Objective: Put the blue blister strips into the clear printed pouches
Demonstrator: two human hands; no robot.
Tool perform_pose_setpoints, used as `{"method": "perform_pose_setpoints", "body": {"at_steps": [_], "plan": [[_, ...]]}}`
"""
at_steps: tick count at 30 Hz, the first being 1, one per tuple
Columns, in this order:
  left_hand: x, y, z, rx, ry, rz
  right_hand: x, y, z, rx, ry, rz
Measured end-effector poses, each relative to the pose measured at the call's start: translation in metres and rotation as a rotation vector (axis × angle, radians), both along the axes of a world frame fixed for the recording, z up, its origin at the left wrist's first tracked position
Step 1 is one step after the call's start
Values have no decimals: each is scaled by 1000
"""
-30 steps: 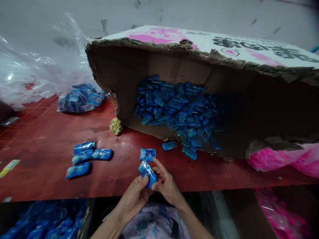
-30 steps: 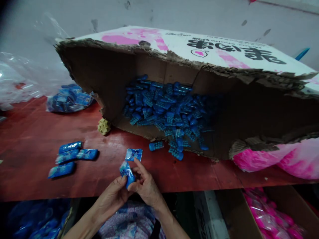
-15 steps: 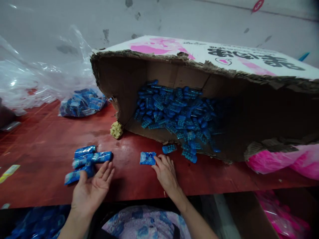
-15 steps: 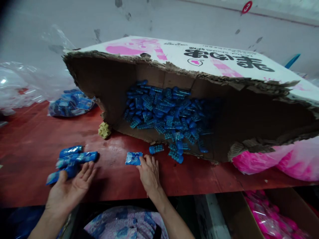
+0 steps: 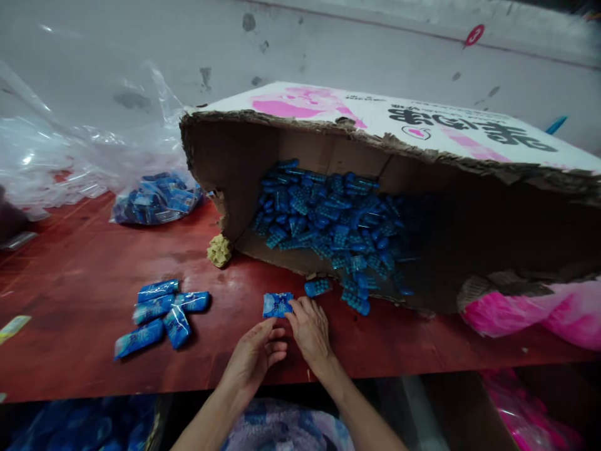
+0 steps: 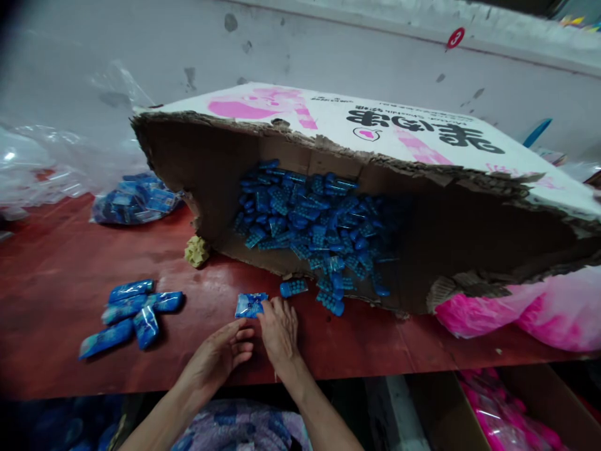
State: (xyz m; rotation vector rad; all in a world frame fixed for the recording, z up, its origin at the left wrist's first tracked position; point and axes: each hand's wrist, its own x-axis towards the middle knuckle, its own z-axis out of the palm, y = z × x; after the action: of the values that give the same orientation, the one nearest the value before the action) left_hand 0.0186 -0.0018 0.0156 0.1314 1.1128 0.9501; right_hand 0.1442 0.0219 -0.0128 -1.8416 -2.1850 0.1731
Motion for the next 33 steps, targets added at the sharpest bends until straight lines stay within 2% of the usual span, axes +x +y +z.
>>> {"method": "perform_pose_setpoints", "body": {"at_steps": [6, 11, 14, 17, 20, 22, 24, 29, 33], "plan": [[-6, -1, -4, -44, 60, 36, -7, 13, -3, 1, -15, -17], [-4, -1, -3, 19, 104, 53, -3, -8, 11, 38, 65, 23], [0, 1, -3, 61, 106, 56, -2, -25, 20, 73, 246, 93], [2, 2, -6, 83, 152, 87, -1, -28, 18, 42, 544, 12], [2, 2, -11, 127, 188, 80, 0, -20, 8, -167, 847, -105], [3, 2, -14, 163, 219, 85, -2, -17, 2, -302, 934, -96], [5, 2, -18, 189, 235, 96, -6, -19, -1, -331, 952, -89], [13, 1, -18, 193, 213, 129, -17, -29, 2, -217, 951, -157], [7, 1, -11, 173, 91, -1, -12, -28, 11, -209, 894, -129]]}}
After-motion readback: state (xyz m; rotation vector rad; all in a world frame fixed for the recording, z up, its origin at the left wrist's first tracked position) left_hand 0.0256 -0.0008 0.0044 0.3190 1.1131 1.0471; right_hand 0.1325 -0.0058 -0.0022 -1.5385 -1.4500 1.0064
